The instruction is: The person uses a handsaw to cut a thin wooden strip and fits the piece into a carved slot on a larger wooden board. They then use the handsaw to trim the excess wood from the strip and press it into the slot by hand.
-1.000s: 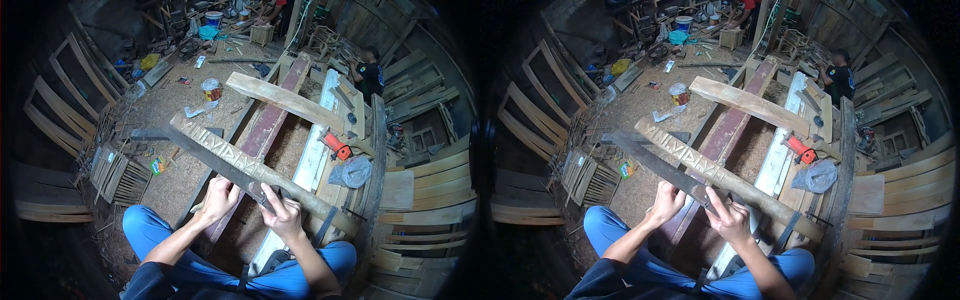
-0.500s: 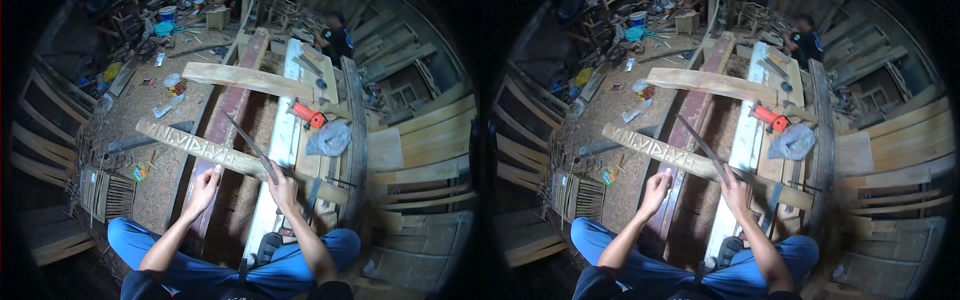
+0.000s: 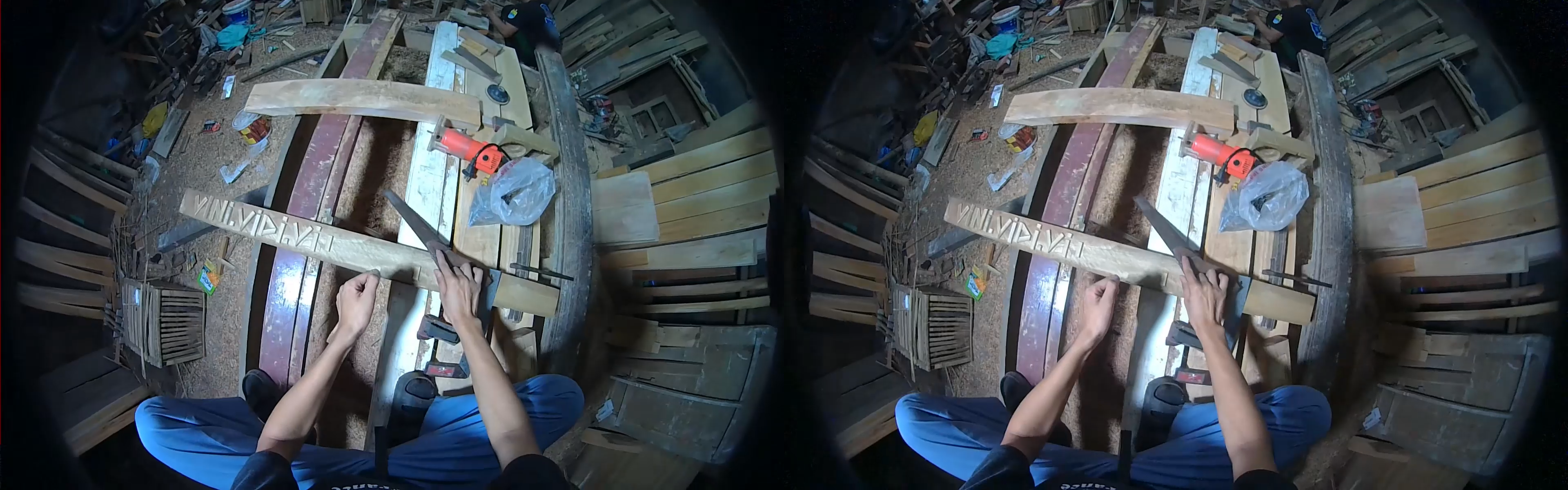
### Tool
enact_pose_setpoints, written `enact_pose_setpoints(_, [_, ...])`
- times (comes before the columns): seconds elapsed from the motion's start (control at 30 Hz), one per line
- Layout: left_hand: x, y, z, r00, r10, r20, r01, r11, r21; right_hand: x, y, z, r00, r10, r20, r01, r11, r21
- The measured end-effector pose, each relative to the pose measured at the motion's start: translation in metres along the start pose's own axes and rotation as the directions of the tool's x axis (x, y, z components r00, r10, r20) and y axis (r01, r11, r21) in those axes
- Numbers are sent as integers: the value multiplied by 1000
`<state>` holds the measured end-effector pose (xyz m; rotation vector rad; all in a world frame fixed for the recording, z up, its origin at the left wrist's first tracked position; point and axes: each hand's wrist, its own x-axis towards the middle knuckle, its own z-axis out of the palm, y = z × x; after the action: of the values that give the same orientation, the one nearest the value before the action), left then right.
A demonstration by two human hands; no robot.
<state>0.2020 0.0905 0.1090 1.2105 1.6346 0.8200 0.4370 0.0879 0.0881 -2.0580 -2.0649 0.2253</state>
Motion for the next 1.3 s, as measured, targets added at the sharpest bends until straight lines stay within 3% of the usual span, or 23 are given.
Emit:
enact_pose_setpoints(0.07, [-4, -11, 9, 1000, -12, -5, 12, 1000, -6, -8, 3, 2, 997, -83, 7, 83, 995, -58])
enact_pose_setpoints(0.17, [-5, -13, 15, 996, 48, -76, -53, 997, -57, -6, 3, 5, 998, -60, 11, 61, 997, -49])
enact_pose_setpoints(0.4, [-15, 10, 16, 998, 17, -60, -11, 995, 99, -5, -6, 4, 992, 17, -124, -33, 991, -129])
enact_pose_setpoints(0.53, [-19, 24, 24, 993, 112, -30, -113, 993, -38, -6, -15, -21, 972, 19, -234, -71, 974, -215])
enact_pose_setpoints(0.63, [-17, 23, 27, 971, 69, 230, -10, 969, -248, -9, -14, -30, 961, 20, -277, -46, 995, -86])
enact_pose_setpoints(0.73, [-23, 29, 41, 975, 90, 205, -20, 948, -318, -16, -24, -47, 972, -39, -233, 134, 904, 407])
enact_pose_setpoints(0.77, [-24, 33, 41, 950, 73, 303, 4, 970, -244, -21, -28, -47, 975, -37, -219, 143, 861, 488])
enact_pose_setpoints(0.83, [-29, 45, 49, 939, 85, 332, 1, 968, -250, -29, -32, -43, 982, -28, -187, 144, 751, 644])
enact_pose_setpoints(0.87, [-30, 51, 54, 931, 100, 351, -9, 967, -253, -32, -32, -42, 982, -25, -186, 140, 756, 640])
enact_pose_setpoints(0.93, [-28, 59, 58, 899, 102, 425, -1, 973, -230, -38, -32, -42, 984, 60, -169, 106, 565, 819])
enact_pose_setpoints(1.0, [-31, 65, 63, 870, 167, 465, -18, 951, -308, -41, -28, -40, 939, 102, -329, 163, 708, 687])
enact_pose_setpoints(1.07, [-29, 50, 71, 850, 207, 484, -32, 938, -345, -42, -22, -47, 947, 179, -267, 106, 611, 784])
enact_pose_setpoints(1.1, [-32, 47, 71, 846, 208, 491, -81, 960, -267, -45, -23, -60, 952, 266, -154, -32, 585, 810])
enact_pose_setpoints(1.13, [-34, 38, 73, 842, 208, 498, -130, 974, -188, -45, -16, -58, 940, 252, -231, 0, 675, 738])
enact_pose_setpoints(1.2, [-41, 13, 76, 821, 439, 365, -467, 884, -14, -55, -4, -60, 927, 298, -229, -73, 742, 666])
enact_pose_setpoints(1.27, [-47, 5, 68, 678, 420, 604, -596, 795, 116, -64, 2, -67, 921, 329, -207, -140, 777, 613])
enact_pose_setpoints(1.3, [-52, -3, 72, 627, 474, 618, -689, 707, 156, -68, 5, -65, 923, 315, -221, -129, 795, 593])
